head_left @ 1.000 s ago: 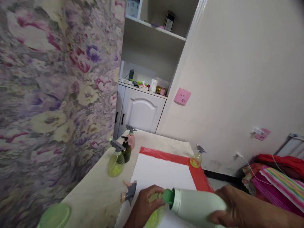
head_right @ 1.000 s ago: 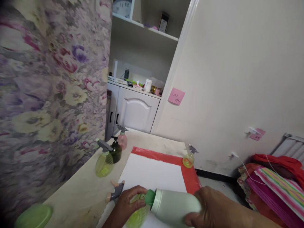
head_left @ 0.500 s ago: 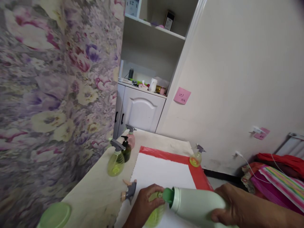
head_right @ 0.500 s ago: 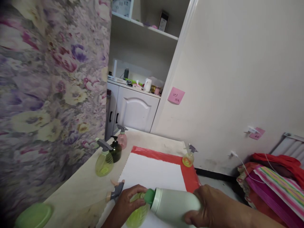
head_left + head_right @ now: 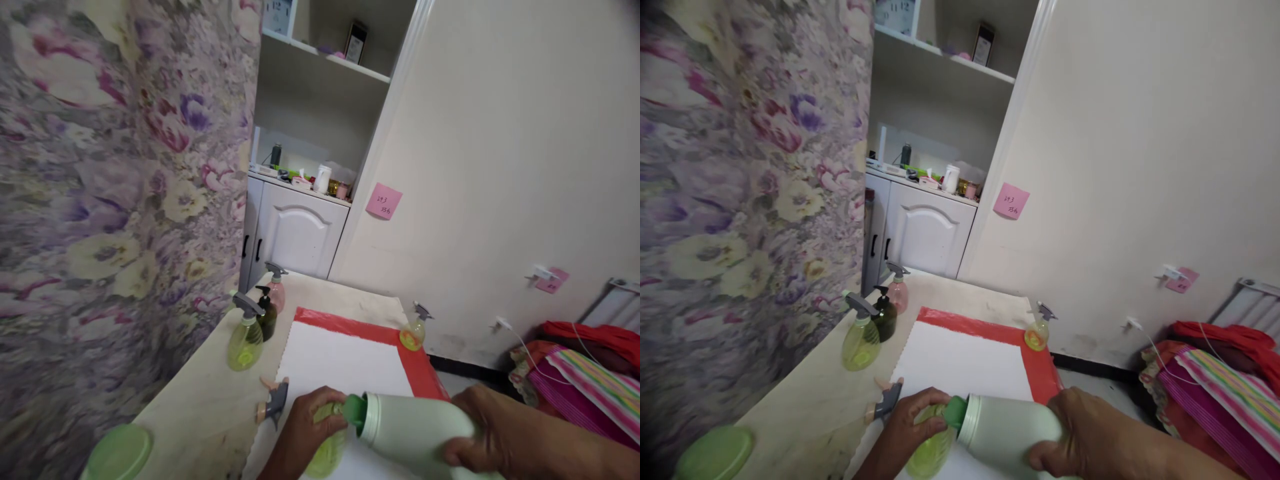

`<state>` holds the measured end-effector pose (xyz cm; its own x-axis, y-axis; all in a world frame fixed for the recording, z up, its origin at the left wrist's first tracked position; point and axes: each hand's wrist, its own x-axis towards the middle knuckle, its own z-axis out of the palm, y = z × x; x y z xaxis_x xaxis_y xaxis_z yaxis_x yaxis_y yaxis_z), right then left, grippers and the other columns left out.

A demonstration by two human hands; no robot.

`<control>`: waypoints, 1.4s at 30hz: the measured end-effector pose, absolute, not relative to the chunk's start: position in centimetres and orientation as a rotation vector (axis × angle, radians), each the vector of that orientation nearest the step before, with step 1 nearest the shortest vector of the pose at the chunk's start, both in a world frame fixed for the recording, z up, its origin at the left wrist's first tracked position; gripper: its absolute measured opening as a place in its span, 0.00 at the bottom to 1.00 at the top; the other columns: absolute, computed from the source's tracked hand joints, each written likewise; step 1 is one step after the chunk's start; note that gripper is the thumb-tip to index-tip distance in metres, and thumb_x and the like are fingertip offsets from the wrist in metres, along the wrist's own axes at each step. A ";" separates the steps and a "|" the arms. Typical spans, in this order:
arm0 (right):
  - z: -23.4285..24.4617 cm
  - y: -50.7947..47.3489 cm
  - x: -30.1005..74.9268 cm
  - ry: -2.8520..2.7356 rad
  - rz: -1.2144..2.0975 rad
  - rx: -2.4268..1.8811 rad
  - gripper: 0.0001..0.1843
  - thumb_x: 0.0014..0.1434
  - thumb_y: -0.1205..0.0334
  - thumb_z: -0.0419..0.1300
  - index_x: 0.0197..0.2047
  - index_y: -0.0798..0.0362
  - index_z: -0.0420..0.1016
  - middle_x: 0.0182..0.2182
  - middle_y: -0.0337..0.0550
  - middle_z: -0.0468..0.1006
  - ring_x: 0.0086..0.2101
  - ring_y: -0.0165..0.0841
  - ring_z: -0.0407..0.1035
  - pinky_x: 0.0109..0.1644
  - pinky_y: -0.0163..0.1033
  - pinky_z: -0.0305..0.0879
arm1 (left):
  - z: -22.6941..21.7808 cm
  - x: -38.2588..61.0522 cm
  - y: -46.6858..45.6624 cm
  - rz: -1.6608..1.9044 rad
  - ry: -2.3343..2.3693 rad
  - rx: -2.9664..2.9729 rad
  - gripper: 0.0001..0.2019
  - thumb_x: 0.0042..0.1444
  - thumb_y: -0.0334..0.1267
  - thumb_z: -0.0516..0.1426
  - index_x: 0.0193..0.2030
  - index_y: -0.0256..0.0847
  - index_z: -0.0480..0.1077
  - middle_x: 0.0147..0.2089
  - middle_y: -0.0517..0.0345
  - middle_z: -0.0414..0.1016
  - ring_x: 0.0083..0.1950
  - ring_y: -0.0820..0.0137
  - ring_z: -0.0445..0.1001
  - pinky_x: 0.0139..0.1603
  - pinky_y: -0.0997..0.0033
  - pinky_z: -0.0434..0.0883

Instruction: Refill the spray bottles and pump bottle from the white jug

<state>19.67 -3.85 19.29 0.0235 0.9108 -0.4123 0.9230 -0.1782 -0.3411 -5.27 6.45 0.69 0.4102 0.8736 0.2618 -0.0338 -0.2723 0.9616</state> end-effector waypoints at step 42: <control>18.6 -3.1 21.1 2.007 -0.892 2.162 0.18 0.54 0.47 0.62 0.38 0.54 0.75 0.18 0.35 0.72 0.15 0.24 0.63 0.14 0.25 0.53 | 0.9 -5.2 6.4 1.048 0.748 1.591 0.08 0.47 0.31 0.62 0.36 0.41 0.79 0.37 0.57 0.82 0.44 0.62 0.77 0.47 0.70 0.68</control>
<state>21.14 -3.13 18.60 -0.0149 0.8958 -0.4443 0.9302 -0.1505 -0.3347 -5.22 6.41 0.94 0.4232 0.8692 0.2557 -0.0412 -0.2635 0.9638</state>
